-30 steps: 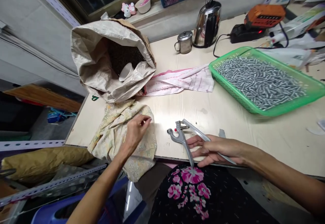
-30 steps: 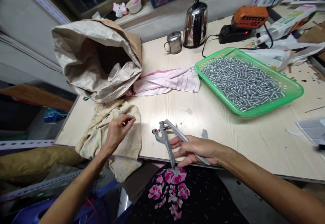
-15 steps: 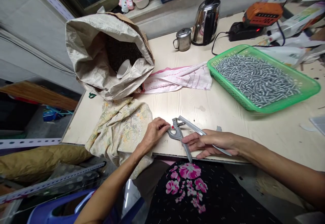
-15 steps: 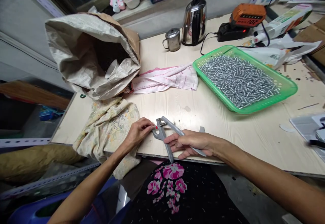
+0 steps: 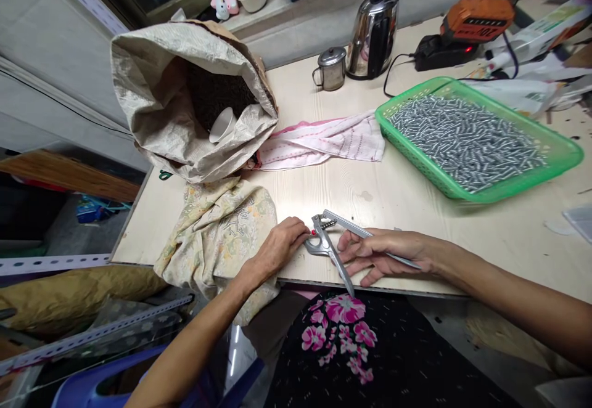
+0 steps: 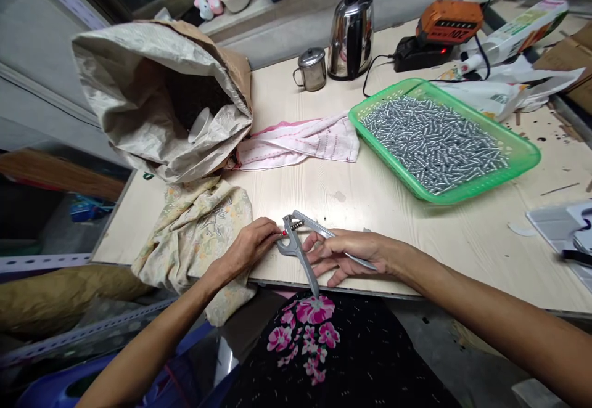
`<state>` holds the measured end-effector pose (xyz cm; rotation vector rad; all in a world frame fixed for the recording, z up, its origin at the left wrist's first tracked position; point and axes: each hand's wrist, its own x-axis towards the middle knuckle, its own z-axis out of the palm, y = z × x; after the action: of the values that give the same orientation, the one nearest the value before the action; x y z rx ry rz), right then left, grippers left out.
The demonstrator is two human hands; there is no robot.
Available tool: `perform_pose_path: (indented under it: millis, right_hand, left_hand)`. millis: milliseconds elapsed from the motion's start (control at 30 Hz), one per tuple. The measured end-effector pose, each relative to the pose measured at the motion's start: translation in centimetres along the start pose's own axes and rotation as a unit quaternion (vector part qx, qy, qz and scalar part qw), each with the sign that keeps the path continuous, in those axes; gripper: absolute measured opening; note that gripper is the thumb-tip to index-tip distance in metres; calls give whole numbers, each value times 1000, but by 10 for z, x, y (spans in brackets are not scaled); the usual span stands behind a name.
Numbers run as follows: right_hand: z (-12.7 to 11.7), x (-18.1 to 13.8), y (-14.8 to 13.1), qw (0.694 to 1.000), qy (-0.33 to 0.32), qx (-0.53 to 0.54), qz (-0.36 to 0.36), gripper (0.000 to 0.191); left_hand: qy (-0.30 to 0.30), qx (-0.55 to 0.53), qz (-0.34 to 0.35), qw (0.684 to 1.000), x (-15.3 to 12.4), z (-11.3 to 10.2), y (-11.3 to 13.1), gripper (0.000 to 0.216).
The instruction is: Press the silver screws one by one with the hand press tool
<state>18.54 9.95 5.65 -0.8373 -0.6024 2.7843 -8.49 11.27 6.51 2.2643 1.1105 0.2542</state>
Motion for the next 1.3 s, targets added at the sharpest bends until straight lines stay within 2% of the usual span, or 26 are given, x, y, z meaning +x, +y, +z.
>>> perform_pose_path:
  millis: [200,333,733,900,1133,1300]
  right_hand:
    - [1,1,1,1000,-1,0,-1,29]
    - [7,0,-3,1000,9,-20,-2,31]
    - [7,5,-3,998,43,-49,-4,28]
    - [7,8,-2,997,58,-42,-5,32]
    - [6,10,2,998,40,-46,-29,39]
    - [9,8,1,997,60,-56,-11,44]
  left_hand:
    - [-61,128,7,990,1,-3,3,25]
    - [-75,152,15,986,2,-2,1,26]
    - [-50,165,13,985,0,2,-3,25]
    - [-22,146,11,989,-2,6,-5,22]
    - [22,150,-4,988,-5,13,-2,22]
    - [38,147,9,988,-7,13,-1,25]
